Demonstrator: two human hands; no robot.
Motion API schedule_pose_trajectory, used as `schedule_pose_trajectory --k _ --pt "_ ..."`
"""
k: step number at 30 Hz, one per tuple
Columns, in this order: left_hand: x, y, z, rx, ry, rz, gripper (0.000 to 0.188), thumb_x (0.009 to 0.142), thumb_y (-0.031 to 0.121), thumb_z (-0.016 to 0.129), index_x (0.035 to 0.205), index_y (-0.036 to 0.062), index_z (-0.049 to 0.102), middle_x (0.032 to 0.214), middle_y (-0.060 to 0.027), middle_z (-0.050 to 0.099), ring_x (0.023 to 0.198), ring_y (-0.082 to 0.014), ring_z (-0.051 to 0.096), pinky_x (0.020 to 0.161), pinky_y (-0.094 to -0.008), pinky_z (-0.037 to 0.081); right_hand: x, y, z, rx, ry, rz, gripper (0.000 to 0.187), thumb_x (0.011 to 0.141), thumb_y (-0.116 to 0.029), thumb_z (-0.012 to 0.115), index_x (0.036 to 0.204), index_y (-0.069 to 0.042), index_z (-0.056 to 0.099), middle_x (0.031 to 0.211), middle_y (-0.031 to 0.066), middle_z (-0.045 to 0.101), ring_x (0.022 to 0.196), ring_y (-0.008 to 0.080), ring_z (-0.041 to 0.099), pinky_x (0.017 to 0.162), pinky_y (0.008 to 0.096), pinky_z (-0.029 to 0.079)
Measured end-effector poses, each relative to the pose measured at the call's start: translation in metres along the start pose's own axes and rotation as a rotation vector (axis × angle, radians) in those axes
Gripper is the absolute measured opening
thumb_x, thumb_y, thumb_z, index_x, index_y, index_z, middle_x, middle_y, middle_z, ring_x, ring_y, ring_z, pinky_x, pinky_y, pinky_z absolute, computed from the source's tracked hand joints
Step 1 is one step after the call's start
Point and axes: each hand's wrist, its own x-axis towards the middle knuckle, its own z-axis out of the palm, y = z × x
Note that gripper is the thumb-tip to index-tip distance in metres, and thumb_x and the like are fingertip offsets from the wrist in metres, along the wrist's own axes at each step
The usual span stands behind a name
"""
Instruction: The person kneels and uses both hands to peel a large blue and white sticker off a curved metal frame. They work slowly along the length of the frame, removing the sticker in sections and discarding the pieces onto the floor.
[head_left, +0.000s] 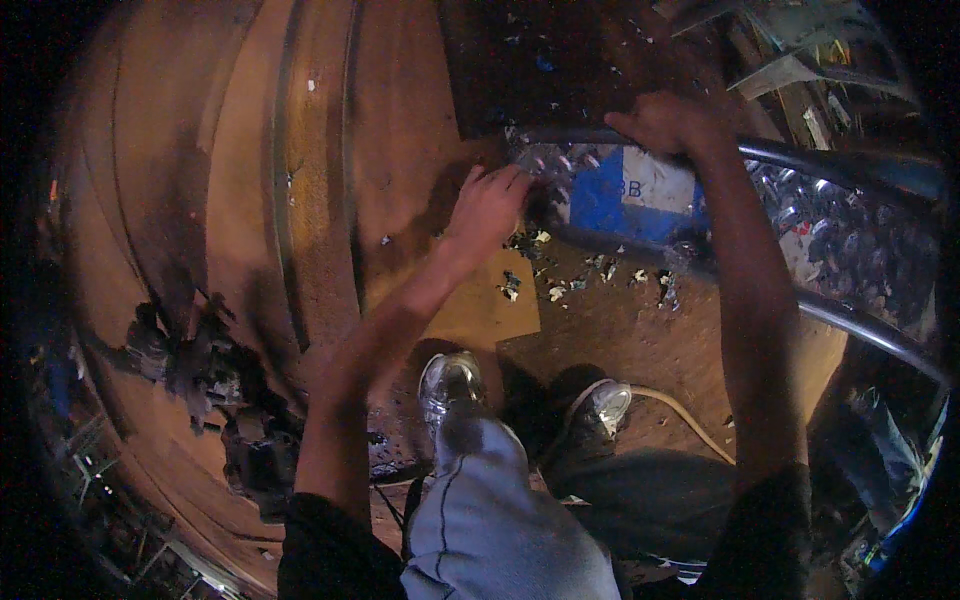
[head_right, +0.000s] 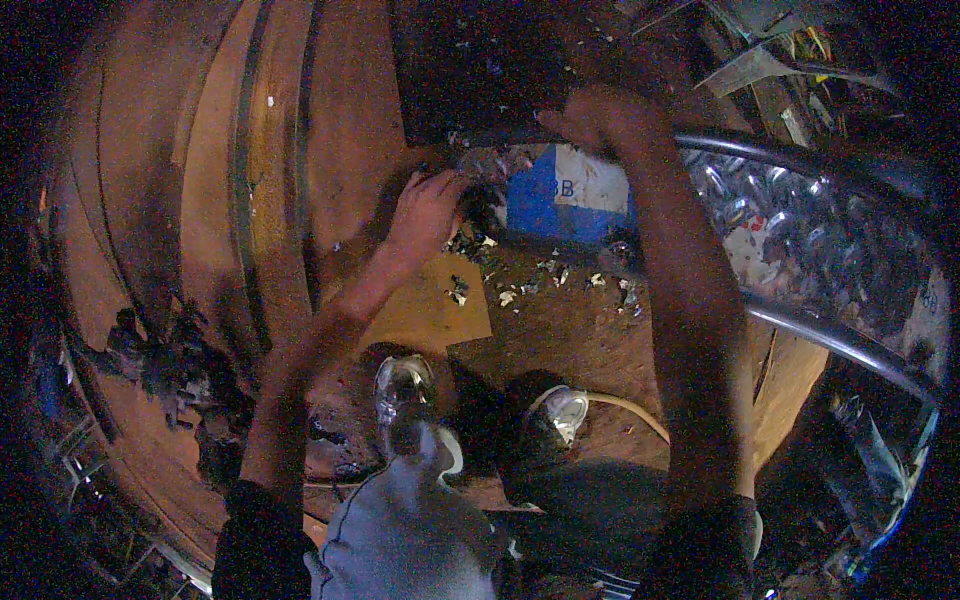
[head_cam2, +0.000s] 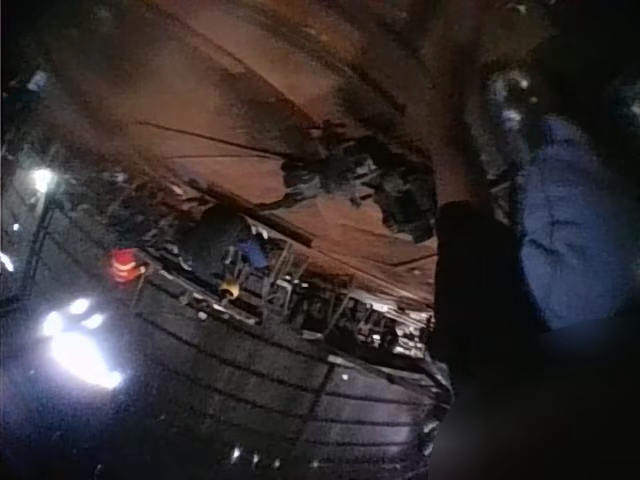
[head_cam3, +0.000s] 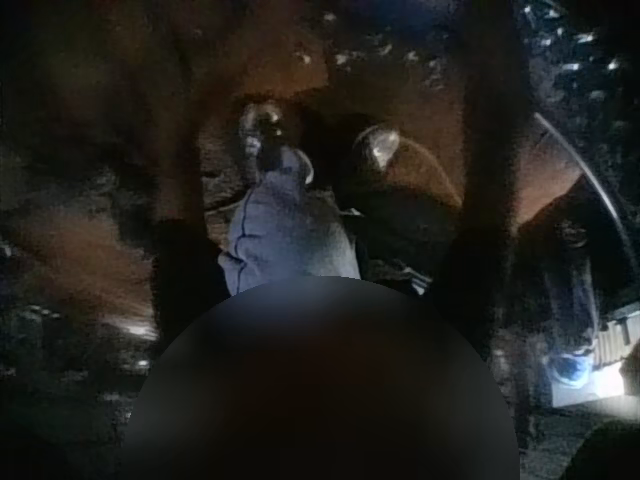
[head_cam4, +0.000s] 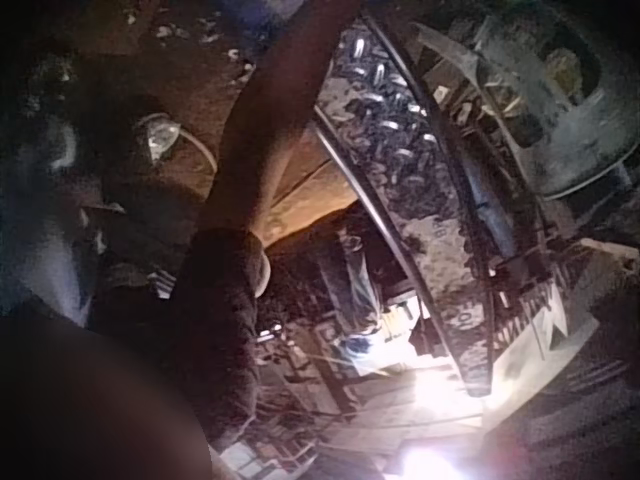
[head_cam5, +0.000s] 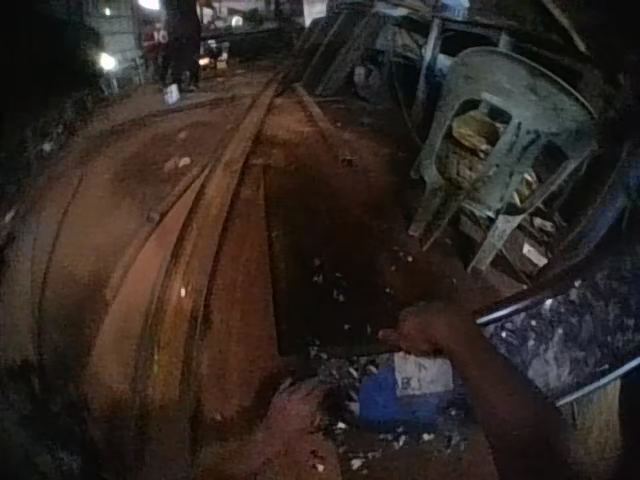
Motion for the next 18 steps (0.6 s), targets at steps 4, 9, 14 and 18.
schedule_pose_trajectory --k 4,9,14,18 --pt "0.002 -0.002 0.007 0.105 -0.008 0.056 0.025 0.085 0.012 0.056 0.108 0.0065 0.061 0.111 -0.0107 0.064 0.098 -0.0253 0.065 0.094 -0.0468 0.040 -0.003 -0.001 -0.001 -0.013 0.030 -0.002 0.071 0.098 -0.057 0.033 0.083 0.000 0.072 0.087 0.0272 0.067 0.088 0.0423 0.065 0.088 0.0486 0.049" --pt "0.005 0.006 0.016 0.181 -0.046 -0.005 0.021 0.084 0.011 0.054 0.104 0.0066 0.060 0.107 -0.0124 0.064 0.093 -0.0252 0.065 0.090 -0.0464 0.038 -0.003 -0.001 -0.001 -0.039 0.058 -0.021 0.072 0.098 -0.058 0.034 0.082 0.000 0.072 0.087 0.0263 0.068 0.086 0.0425 0.066 0.086 0.0487 0.050" --pt "0.005 0.010 0.018 0.151 -0.064 -0.063 0.027 0.085 0.011 0.052 0.110 0.0045 0.056 0.109 -0.0131 0.064 0.095 -0.0260 0.065 0.091 -0.0493 0.036 0.000 0.000 -0.001 -0.032 0.049 -0.039 0.070 0.097 -0.058 0.035 0.085 -0.001 0.072 0.088 0.0243 0.068 0.087 0.0417 0.066 0.086 0.0490 0.050" --pt "0.004 0.013 0.015 0.127 -0.058 -0.082 0.032 0.084 0.010 0.053 0.116 0.0031 0.055 0.115 -0.0164 0.061 0.102 -0.0276 0.063 0.093 -0.0502 0.035 -0.001 -0.001 -0.001 -0.016 0.045 -0.008 0.066 0.097 -0.057 0.036 0.089 -0.003 0.073 0.090 0.0236 0.069 0.089 0.0412 0.066 0.087 0.0494 0.050"
